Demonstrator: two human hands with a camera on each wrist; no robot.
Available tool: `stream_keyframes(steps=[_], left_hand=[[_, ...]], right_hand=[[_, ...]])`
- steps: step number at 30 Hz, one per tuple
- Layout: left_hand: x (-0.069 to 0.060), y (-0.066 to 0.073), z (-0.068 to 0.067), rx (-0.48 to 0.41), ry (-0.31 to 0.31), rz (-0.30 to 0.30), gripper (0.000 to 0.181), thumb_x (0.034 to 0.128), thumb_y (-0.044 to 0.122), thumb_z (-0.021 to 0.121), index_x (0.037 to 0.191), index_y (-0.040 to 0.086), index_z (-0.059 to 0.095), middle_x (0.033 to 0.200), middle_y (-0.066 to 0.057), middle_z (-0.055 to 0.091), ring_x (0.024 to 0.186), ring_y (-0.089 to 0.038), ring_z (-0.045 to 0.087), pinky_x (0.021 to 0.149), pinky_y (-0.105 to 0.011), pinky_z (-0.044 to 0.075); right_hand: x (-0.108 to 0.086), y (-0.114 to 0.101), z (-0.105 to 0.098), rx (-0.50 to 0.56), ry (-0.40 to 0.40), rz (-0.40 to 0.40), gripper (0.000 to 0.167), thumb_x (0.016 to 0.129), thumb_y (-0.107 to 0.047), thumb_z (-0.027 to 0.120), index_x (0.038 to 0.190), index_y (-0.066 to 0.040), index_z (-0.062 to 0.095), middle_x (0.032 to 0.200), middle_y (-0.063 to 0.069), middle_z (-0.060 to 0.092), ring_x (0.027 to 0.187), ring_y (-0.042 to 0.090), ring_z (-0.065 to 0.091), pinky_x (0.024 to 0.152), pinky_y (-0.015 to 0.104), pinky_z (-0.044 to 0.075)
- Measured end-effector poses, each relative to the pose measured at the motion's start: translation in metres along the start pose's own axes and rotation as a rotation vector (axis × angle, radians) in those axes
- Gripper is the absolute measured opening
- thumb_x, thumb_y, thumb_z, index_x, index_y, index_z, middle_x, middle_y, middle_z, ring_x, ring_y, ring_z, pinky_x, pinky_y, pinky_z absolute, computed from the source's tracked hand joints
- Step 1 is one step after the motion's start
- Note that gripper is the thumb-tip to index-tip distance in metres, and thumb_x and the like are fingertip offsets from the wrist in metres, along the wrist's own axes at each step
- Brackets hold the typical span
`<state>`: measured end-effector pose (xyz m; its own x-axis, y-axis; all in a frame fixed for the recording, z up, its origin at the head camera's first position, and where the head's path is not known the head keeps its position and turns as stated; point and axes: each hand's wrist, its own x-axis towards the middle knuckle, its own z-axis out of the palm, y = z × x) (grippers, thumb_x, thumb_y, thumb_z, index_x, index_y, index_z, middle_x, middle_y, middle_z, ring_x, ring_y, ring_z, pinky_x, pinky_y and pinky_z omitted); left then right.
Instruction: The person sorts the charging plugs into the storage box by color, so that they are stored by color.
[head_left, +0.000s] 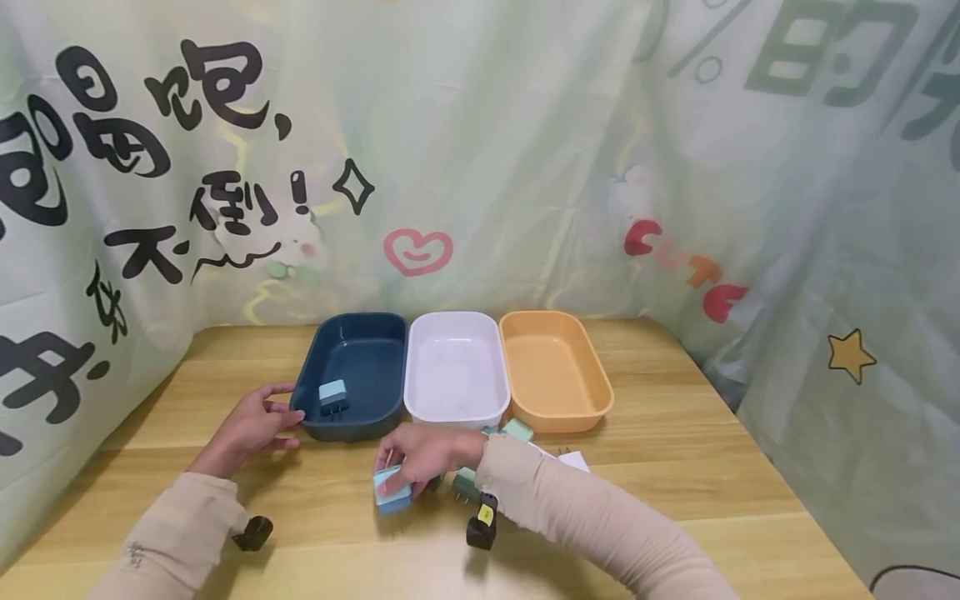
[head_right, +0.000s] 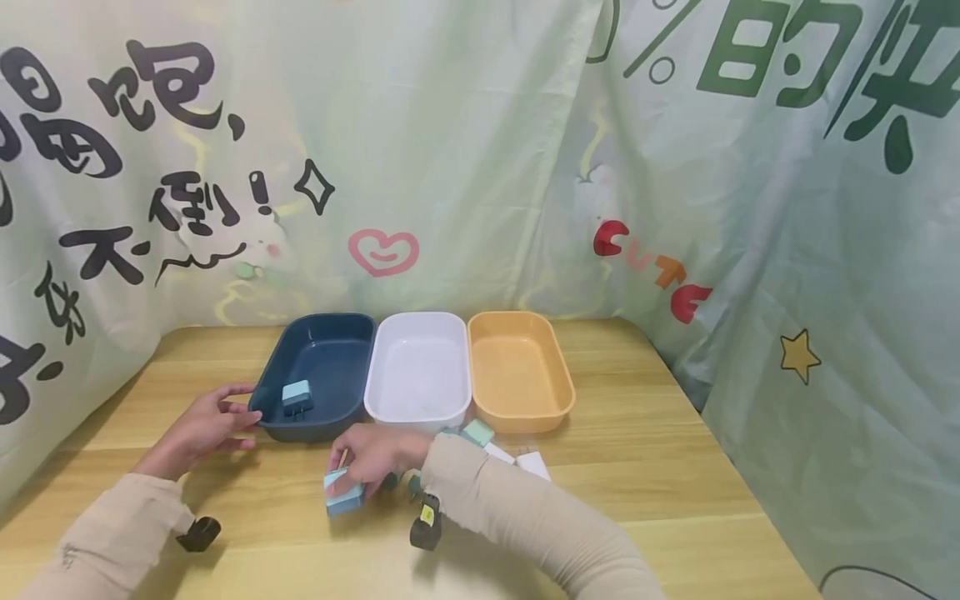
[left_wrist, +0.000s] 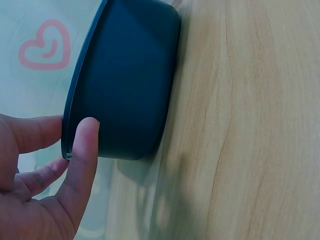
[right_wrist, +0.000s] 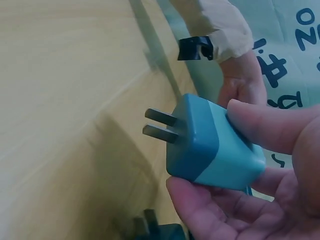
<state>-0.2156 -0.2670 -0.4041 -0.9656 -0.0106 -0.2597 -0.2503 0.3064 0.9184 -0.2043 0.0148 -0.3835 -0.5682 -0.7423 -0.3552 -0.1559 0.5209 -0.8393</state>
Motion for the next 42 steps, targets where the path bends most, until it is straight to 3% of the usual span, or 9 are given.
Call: stream_keyframes(steps=[7, 17, 34, 42], left_hand=[[0.001, 0.0, 0.0, -0.004, -0.004, 0.002, 0.067, 0.0944, 0.0, 0.06, 0.149, -0.003, 0.022, 0.112, -0.021, 0.038, 0.093, -0.031, 0.056, 0.071, -0.037, 0.059], [0.001, 0.0, 0.0, -0.009, -0.009, 0.006, 0.067, 0.0943, 0.0, 0.06, 0.149, -0.003, 0.022, 0.114, -0.021, 0.038, 0.093, -0.03, 0.056, 0.071, -0.038, 0.059], [0.002, -0.001, 0.0, -0.011, -0.009, 0.021, 0.066, 0.0946, 0.0, 0.059, 0.149, -0.003, 0.022, 0.113, -0.021, 0.039, 0.093, -0.031, 0.056, 0.071, -0.038, 0.059], [0.001, 0.0, 0.001, -0.009, 0.0, 0.013, 0.065, 0.0947, 0.0, 0.059, 0.149, -0.003, 0.023, 0.109, -0.019, 0.04, 0.092, -0.031, 0.055, 0.071, -0.038, 0.059]], right_hand=[[0.006, -0.006, -0.007, 0.128, -0.004, -0.004, 0.019, 0.088, -0.003, 0.07, 0.105, -0.002, 0.061, 0.093, 0.01, 0.059, 0.075, 0.02, 0.063, 0.066, 0.041, 0.059], [0.014, -0.008, -0.016, 0.19, 0.006, -0.025, 0.027, 0.091, -0.002, 0.065, 0.117, 0.004, 0.06, 0.093, 0.012, 0.06, 0.078, 0.021, 0.063, 0.07, 0.044, 0.059], [0.025, -0.014, -0.028, 0.312, 0.054, -0.04, 0.027, 0.091, -0.001, 0.065, 0.117, 0.004, 0.06, 0.097, 0.014, 0.06, 0.081, 0.024, 0.065, 0.076, 0.046, 0.058], [0.032, -0.016, -0.031, 0.388, 0.075, -0.001, 0.023, 0.091, 0.002, 0.064, 0.113, 0.004, 0.059, 0.099, 0.016, 0.057, 0.081, 0.027, 0.062, 0.079, 0.049, 0.057]])
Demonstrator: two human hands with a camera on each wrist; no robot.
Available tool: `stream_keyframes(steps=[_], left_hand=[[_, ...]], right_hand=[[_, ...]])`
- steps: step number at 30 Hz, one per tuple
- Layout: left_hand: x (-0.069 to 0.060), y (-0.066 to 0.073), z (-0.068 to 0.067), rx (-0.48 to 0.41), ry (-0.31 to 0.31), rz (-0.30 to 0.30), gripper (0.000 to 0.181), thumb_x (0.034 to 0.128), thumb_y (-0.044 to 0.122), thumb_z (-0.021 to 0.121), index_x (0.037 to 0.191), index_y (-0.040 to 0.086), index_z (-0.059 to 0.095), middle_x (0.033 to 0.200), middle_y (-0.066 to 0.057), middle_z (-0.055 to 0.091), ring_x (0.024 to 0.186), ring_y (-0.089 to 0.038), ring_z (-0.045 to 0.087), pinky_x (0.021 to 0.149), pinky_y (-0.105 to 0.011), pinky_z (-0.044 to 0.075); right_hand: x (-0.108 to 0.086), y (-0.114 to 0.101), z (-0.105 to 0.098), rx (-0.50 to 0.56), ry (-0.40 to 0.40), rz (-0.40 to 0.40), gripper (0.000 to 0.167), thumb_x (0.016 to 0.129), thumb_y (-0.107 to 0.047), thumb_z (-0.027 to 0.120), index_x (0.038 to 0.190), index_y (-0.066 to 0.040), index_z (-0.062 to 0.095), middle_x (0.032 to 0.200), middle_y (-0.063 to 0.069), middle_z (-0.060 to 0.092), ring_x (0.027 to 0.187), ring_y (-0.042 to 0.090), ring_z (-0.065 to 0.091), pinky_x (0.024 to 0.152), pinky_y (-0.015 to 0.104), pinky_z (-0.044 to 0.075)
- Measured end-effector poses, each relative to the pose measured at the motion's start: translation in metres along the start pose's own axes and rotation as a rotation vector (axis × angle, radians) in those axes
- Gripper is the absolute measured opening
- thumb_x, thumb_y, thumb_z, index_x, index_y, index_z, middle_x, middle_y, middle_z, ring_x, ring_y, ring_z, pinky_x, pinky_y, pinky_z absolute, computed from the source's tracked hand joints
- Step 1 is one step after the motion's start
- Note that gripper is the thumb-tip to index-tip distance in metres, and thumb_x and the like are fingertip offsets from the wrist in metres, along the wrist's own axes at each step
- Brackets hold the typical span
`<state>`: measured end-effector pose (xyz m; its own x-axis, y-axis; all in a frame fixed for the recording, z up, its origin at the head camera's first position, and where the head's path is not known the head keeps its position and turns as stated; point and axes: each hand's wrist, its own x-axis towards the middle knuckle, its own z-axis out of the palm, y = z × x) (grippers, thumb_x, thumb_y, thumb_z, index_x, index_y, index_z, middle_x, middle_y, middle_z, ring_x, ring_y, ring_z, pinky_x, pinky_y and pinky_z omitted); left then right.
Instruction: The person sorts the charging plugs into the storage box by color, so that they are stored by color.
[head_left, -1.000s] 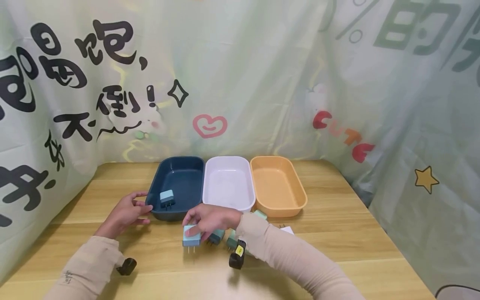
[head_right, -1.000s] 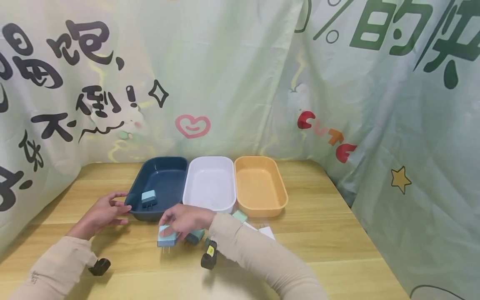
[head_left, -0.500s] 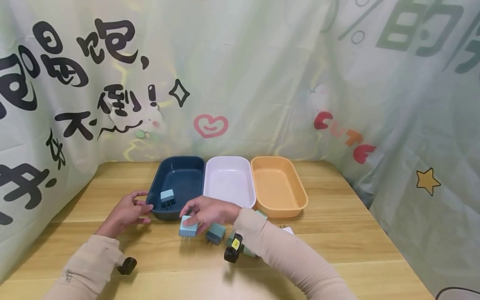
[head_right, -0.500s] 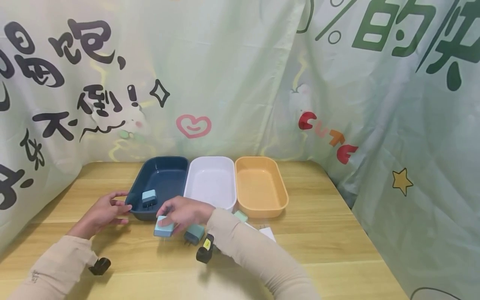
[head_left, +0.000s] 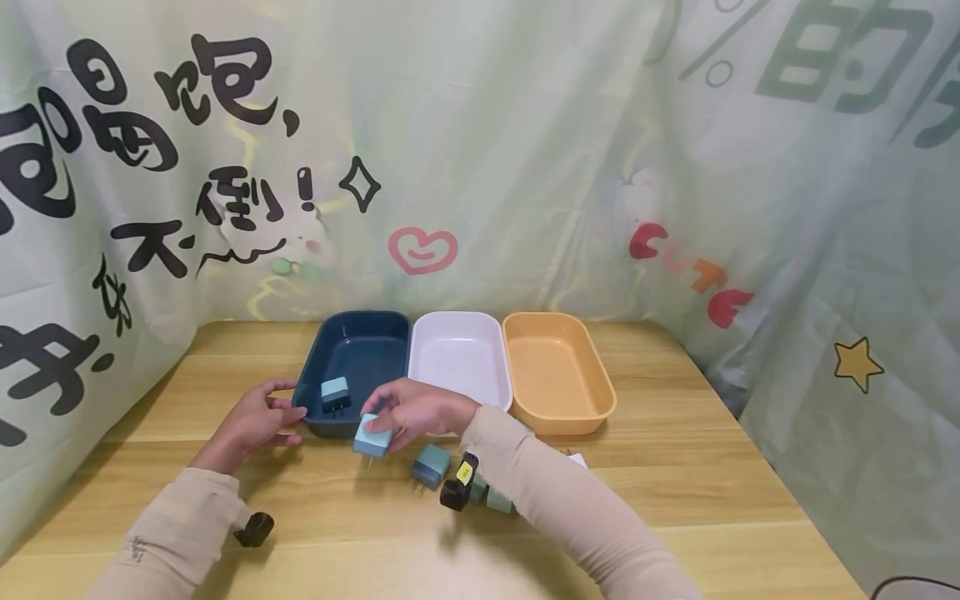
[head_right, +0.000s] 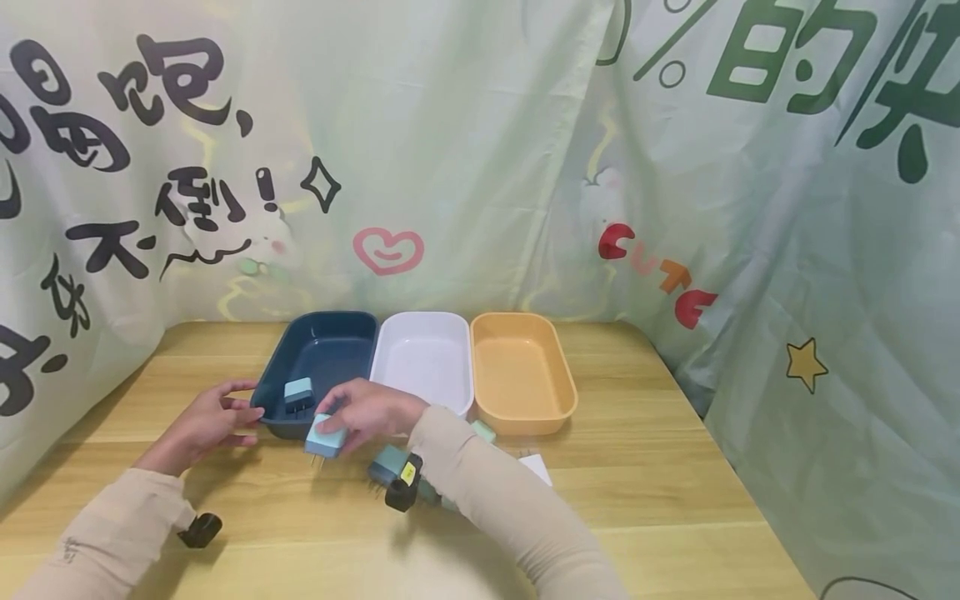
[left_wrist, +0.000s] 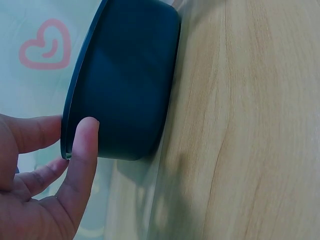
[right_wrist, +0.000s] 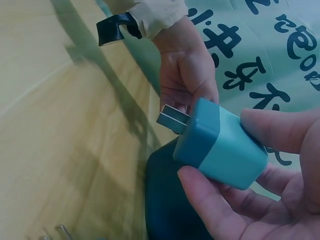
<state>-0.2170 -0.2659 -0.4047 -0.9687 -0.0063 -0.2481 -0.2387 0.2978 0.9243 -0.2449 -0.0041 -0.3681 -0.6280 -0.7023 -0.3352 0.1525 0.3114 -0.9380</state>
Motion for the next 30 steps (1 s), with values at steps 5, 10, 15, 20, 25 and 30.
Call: stream_keyframes(steps=[5, 10, 15, 20, 25, 30], left_hand=[[0.001, -0.001, 0.0, 0.002, -0.001, 0.002, 0.065, 0.0947, 0.0, 0.059, 0.149, -0.003, 0.023, 0.11, -0.02, 0.04, 0.092, -0.031, 0.055, 0.071, -0.038, 0.059], [0.002, -0.002, -0.001, 0.004, 0.001, 0.001, 0.065, 0.0947, 0.0, 0.059, 0.149, -0.002, 0.023, 0.111, -0.02, 0.04, 0.094, -0.032, 0.055, 0.071, -0.038, 0.059], [0.002, -0.002, -0.001, 0.006, 0.01, -0.013, 0.066, 0.0944, 0.001, 0.06, 0.149, -0.001, 0.023, 0.11, -0.02, 0.039, 0.094, -0.032, 0.055, 0.071, -0.038, 0.059], [0.002, -0.001, 0.0, 0.006, 0.015, -0.018, 0.066, 0.0943, 0.0, 0.06, 0.149, -0.002, 0.023, 0.11, -0.02, 0.041, 0.094, -0.032, 0.056, 0.071, -0.038, 0.059], [0.001, -0.001, 0.0, 0.0, 0.015, -0.012, 0.065, 0.0942, -0.001, 0.06, 0.149, -0.002, 0.024, 0.11, -0.02, 0.041, 0.094, -0.032, 0.056, 0.07, -0.038, 0.059], [0.0, 0.0, 0.0, -0.006, 0.015, -0.014, 0.065, 0.0946, 0.0, 0.059, 0.149, -0.002, 0.023, 0.11, -0.02, 0.04, 0.095, -0.033, 0.056, 0.07, -0.038, 0.059]], right_hand=[[0.006, -0.001, -0.003, 0.033, 0.006, 0.016, 0.026, 0.092, 0.0, 0.063, 0.117, 0.004, 0.057, 0.103, 0.016, 0.056, 0.084, 0.028, 0.061, 0.082, 0.052, 0.055], [0.01, -0.003, -0.006, 0.04, 0.014, 0.022, 0.032, 0.093, -0.002, 0.063, 0.123, 0.006, 0.055, 0.105, 0.016, 0.057, 0.087, 0.028, 0.061, 0.086, 0.052, 0.053], [0.014, -0.005, -0.008, 0.062, 0.035, 0.016, 0.036, 0.093, -0.003, 0.063, 0.126, 0.007, 0.053, 0.104, 0.016, 0.058, 0.086, 0.028, 0.062, 0.083, 0.048, 0.055], [0.02, -0.003, -0.009, 0.1, 0.051, 0.008, 0.034, 0.093, -0.002, 0.062, 0.125, 0.006, 0.053, 0.103, 0.016, 0.058, 0.085, 0.027, 0.064, 0.076, 0.041, 0.058], [0.025, -0.002, -0.01, 0.146, 0.07, -0.002, 0.031, 0.094, -0.003, 0.061, 0.123, 0.004, 0.054, 0.103, 0.017, 0.058, 0.085, 0.027, 0.063, 0.077, 0.041, 0.058], [0.028, -0.002, -0.01, 0.179, 0.098, -0.019, 0.031, 0.094, -0.003, 0.061, 0.124, 0.003, 0.054, 0.104, 0.016, 0.058, 0.085, 0.026, 0.063, 0.079, 0.041, 0.057]])
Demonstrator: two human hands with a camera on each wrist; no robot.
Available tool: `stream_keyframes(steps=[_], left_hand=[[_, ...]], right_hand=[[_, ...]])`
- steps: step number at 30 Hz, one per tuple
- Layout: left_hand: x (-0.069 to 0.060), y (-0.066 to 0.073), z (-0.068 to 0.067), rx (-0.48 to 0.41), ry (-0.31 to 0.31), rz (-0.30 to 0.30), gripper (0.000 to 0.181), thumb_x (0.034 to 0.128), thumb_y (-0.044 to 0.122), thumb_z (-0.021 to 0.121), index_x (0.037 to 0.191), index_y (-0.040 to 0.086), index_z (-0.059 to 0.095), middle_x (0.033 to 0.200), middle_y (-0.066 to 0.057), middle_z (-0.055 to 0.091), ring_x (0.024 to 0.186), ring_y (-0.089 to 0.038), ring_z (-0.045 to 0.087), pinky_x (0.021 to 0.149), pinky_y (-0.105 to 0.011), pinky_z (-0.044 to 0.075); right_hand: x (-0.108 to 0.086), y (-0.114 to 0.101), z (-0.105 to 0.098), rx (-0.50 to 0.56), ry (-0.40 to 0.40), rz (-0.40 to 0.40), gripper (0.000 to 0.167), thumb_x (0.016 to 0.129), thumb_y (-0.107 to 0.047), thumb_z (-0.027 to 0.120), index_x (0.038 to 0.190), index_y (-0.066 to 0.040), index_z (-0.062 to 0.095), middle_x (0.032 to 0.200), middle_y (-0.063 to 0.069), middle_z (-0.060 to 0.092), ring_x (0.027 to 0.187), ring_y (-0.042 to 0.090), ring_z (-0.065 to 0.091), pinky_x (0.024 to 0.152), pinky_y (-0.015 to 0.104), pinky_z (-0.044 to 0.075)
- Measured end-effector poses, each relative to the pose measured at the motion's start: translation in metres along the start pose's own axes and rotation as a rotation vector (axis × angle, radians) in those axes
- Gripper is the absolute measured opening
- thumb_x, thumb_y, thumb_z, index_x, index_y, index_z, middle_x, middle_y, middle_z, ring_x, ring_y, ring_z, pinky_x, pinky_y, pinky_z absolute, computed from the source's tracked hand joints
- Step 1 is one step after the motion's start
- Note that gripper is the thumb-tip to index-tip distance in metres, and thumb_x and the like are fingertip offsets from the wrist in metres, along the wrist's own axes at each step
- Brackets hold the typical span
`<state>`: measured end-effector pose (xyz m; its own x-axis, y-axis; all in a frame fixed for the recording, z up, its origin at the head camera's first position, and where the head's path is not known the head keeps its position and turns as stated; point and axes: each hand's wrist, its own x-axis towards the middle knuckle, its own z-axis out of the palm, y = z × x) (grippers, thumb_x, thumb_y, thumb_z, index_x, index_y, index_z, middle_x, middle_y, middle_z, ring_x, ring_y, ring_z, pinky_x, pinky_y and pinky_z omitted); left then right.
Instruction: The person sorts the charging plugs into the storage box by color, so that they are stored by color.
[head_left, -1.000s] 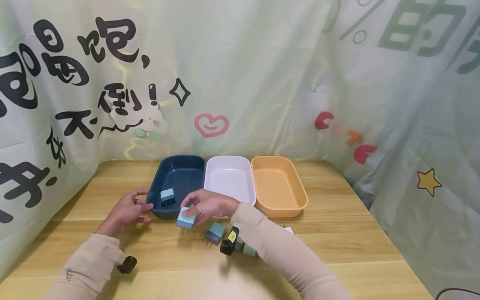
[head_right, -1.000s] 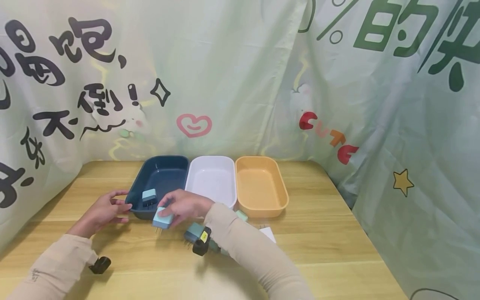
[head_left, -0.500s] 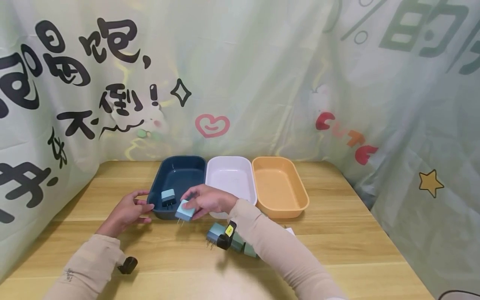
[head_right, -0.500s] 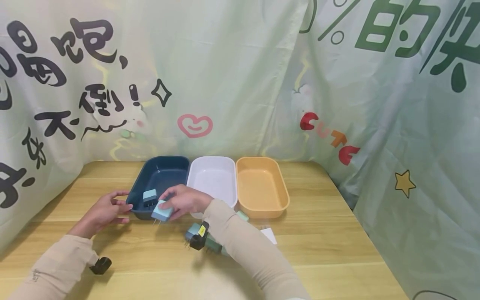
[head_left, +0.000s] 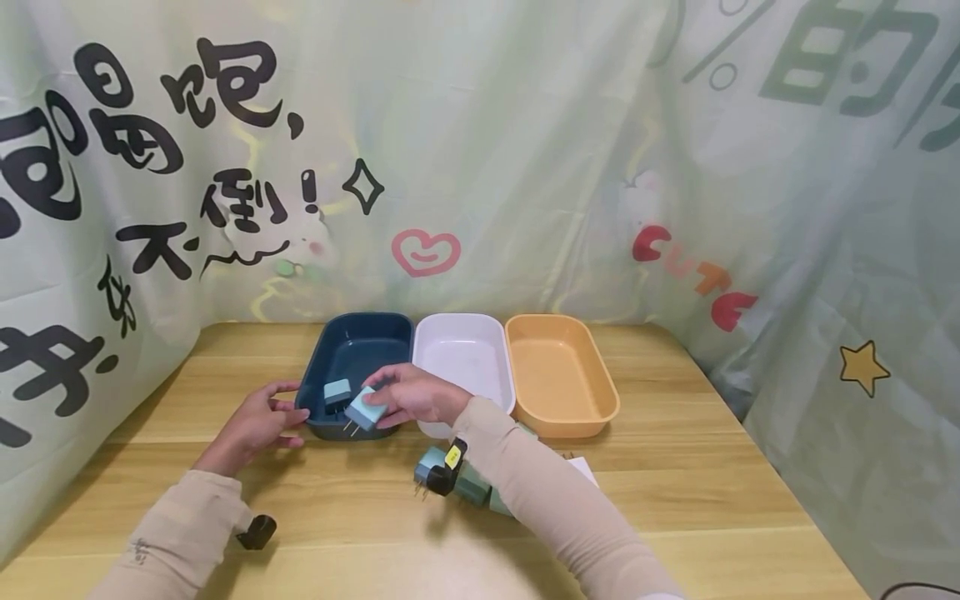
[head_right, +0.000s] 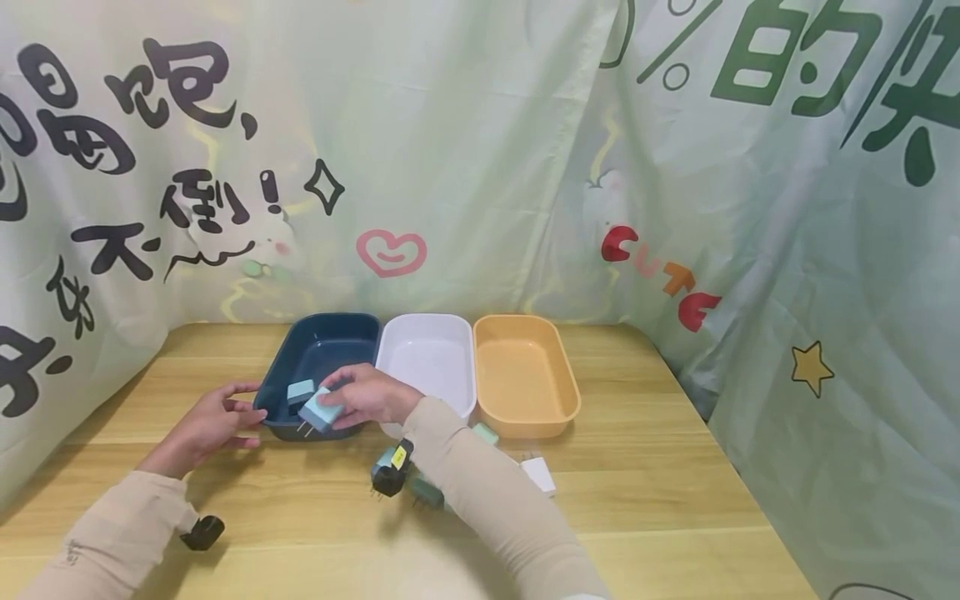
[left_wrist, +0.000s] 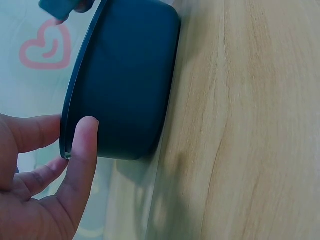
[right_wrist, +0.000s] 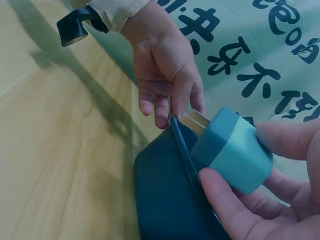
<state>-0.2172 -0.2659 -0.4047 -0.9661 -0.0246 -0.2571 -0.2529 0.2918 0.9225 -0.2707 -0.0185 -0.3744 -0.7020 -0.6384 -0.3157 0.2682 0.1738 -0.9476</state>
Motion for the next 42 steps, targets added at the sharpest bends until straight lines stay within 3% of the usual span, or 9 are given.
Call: stream_keyframes(steps=[12, 23, 33, 42], left_hand=[[0.0, 0.0, 0.0, 0.009, 0.003, -0.005, 0.065, 0.0946, 0.001, 0.06, 0.149, -0.001, 0.024, 0.111, -0.019, 0.039, 0.096, -0.033, 0.055, 0.071, -0.037, 0.059], [0.0, 0.001, -0.001, 0.001, -0.004, -0.008, 0.067, 0.0945, 0.001, 0.06, 0.15, -0.001, 0.023, 0.113, -0.021, 0.04, 0.098, -0.034, 0.055, 0.071, -0.037, 0.059], [-0.002, 0.0, -0.002, -0.008, -0.016, 0.015, 0.066, 0.0947, 0.001, 0.06, 0.149, -0.002, 0.023, 0.115, -0.022, 0.039, 0.095, -0.032, 0.056, 0.071, -0.037, 0.059], [-0.001, -0.001, 0.0, -0.012, -0.013, 0.008, 0.066, 0.0948, 0.001, 0.06, 0.149, -0.001, 0.023, 0.113, -0.02, 0.04, 0.095, -0.032, 0.056, 0.071, -0.037, 0.059]], right_hand=[[0.014, 0.001, 0.0, 0.137, 0.091, -0.021, 0.022, 0.093, 0.001, 0.06, 0.115, 0.0, 0.056, 0.096, 0.014, 0.062, 0.082, 0.024, 0.064, 0.085, 0.045, 0.055], [0.033, 0.001, -0.004, 0.206, 0.128, -0.04, 0.022, 0.092, 0.003, 0.059, 0.114, 0.002, 0.055, 0.096, 0.015, 0.058, 0.08, 0.025, 0.061, 0.098, 0.055, 0.044], [0.044, -0.005, -0.006, 0.23, 0.192, -0.038, 0.019, 0.092, 0.001, 0.061, 0.11, 0.001, 0.055, 0.095, 0.014, 0.06, 0.079, 0.025, 0.063, 0.087, 0.045, 0.054], [0.044, -0.006, -0.008, 0.242, 0.191, -0.016, 0.021, 0.093, -0.001, 0.06, 0.113, 0.002, 0.055, 0.098, 0.014, 0.06, 0.082, 0.025, 0.062, 0.088, 0.045, 0.053]])
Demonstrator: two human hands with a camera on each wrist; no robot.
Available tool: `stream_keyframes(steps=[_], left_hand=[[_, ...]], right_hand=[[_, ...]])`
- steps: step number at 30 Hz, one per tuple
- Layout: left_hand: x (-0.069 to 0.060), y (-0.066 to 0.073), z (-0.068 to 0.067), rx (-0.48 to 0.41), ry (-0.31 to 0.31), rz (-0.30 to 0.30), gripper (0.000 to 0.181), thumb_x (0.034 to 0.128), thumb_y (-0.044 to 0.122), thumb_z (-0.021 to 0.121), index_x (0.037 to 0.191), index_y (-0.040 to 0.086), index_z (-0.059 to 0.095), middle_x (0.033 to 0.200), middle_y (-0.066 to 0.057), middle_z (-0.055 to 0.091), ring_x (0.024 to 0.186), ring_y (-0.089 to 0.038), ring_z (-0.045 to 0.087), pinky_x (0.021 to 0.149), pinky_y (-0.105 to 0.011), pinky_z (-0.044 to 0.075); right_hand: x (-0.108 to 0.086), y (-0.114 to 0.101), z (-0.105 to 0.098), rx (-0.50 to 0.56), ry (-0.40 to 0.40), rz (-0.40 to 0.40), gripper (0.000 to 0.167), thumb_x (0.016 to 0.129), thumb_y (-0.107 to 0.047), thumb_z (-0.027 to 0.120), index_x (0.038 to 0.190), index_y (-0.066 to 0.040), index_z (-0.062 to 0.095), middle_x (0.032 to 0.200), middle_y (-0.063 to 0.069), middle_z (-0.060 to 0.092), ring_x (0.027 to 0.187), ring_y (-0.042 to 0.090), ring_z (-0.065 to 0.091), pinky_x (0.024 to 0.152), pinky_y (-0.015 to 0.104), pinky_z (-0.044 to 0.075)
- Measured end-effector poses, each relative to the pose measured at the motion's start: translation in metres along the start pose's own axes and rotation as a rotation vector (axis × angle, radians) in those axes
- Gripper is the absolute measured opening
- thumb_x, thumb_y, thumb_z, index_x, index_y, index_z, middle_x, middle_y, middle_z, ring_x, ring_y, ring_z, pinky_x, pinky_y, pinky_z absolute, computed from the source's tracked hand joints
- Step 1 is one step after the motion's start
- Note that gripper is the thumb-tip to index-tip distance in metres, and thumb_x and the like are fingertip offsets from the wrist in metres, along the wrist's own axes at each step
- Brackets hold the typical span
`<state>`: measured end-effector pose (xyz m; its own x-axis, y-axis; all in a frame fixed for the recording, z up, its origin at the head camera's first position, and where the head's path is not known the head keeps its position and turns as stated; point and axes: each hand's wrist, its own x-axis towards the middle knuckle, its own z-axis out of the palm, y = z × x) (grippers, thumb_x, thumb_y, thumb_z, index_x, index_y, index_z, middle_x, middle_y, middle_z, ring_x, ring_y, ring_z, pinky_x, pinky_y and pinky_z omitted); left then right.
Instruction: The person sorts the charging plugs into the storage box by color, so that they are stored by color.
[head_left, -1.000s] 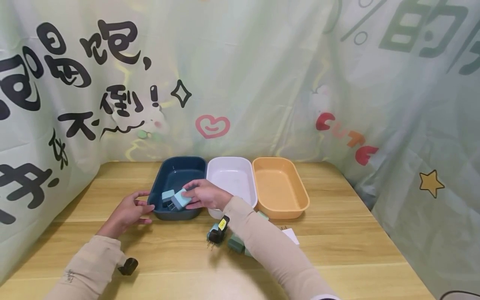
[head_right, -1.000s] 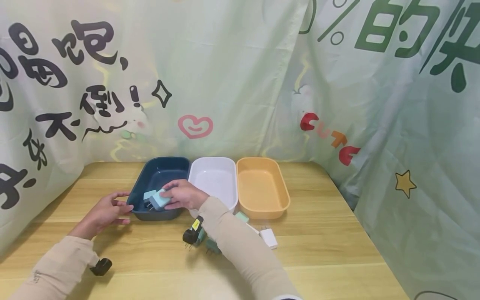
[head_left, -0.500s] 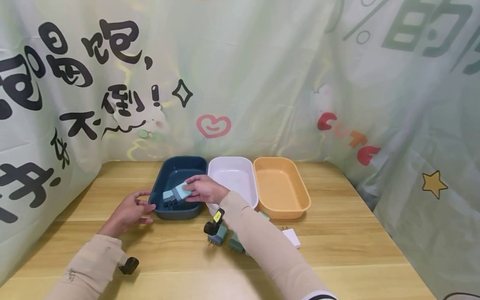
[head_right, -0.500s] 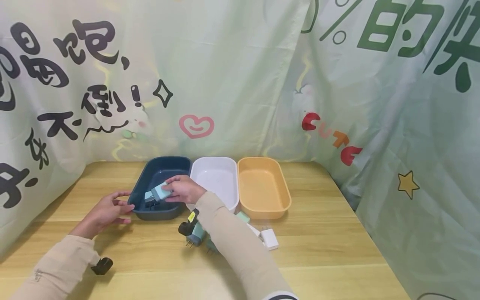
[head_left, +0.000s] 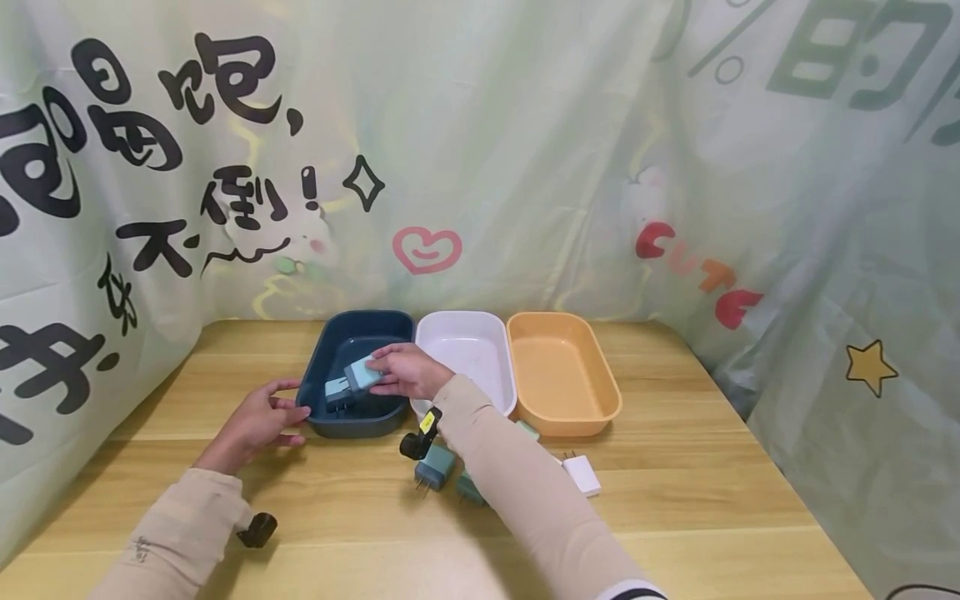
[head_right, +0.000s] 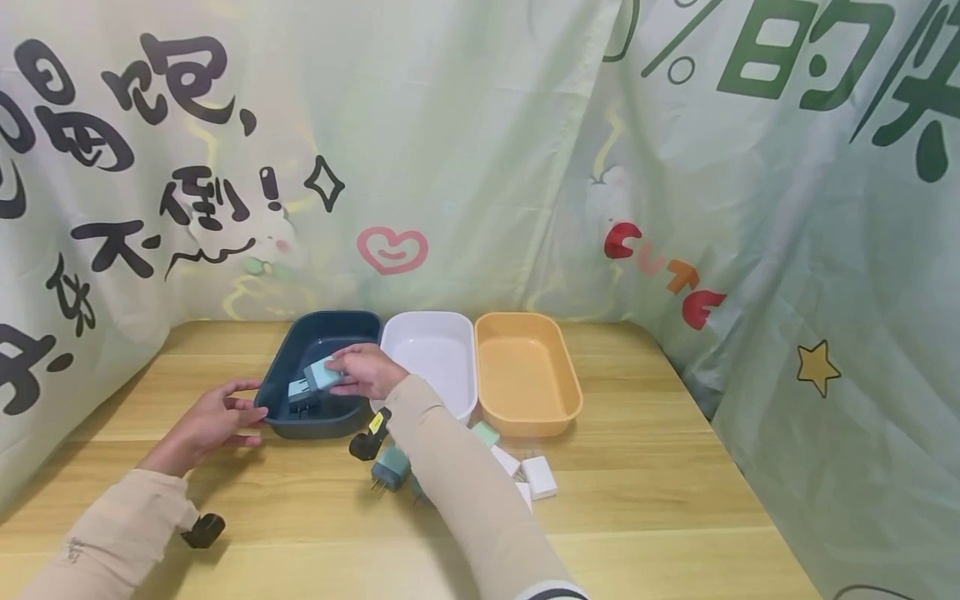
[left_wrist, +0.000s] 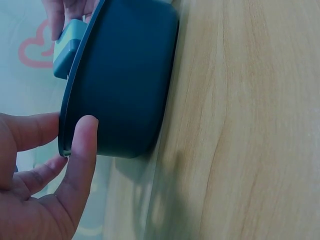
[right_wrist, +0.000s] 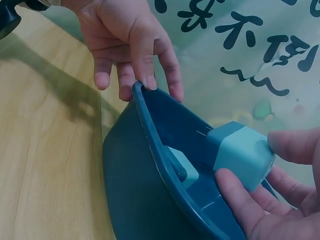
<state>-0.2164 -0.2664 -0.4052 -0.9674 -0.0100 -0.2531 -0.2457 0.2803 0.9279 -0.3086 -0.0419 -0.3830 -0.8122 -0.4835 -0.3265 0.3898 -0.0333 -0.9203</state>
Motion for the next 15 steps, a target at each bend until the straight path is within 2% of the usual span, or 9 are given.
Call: stream_keyframes(steps=[7, 15], left_hand=[[-0.0003, 0.0022, 0.0005, -0.002, 0.001, -0.018, 0.066, 0.0952, 0.002, 0.059, 0.15, 0.0, 0.022, 0.114, -0.021, 0.039, 0.096, -0.033, 0.055, 0.072, -0.037, 0.059], [-0.0005, 0.0023, 0.0006, 0.004, 0.006, -0.025, 0.067, 0.0946, 0.001, 0.06, 0.15, -0.001, 0.022, 0.113, -0.02, 0.04, 0.096, -0.033, 0.056, 0.072, -0.038, 0.059]], right_hand=[[-0.0009, -0.001, -0.0004, -0.002, -0.004, -0.004, 0.021, 0.094, -0.001, 0.06, 0.114, 0.002, 0.054, 0.1, 0.013, 0.06, 0.083, 0.024, 0.063, 0.087, 0.043, 0.054], [0.001, -0.0005, 0.0017, -0.001, 0.048, -0.02, 0.022, 0.093, -0.001, 0.061, 0.114, 0.002, 0.055, 0.099, 0.013, 0.06, 0.082, 0.026, 0.063, 0.085, 0.044, 0.055]])
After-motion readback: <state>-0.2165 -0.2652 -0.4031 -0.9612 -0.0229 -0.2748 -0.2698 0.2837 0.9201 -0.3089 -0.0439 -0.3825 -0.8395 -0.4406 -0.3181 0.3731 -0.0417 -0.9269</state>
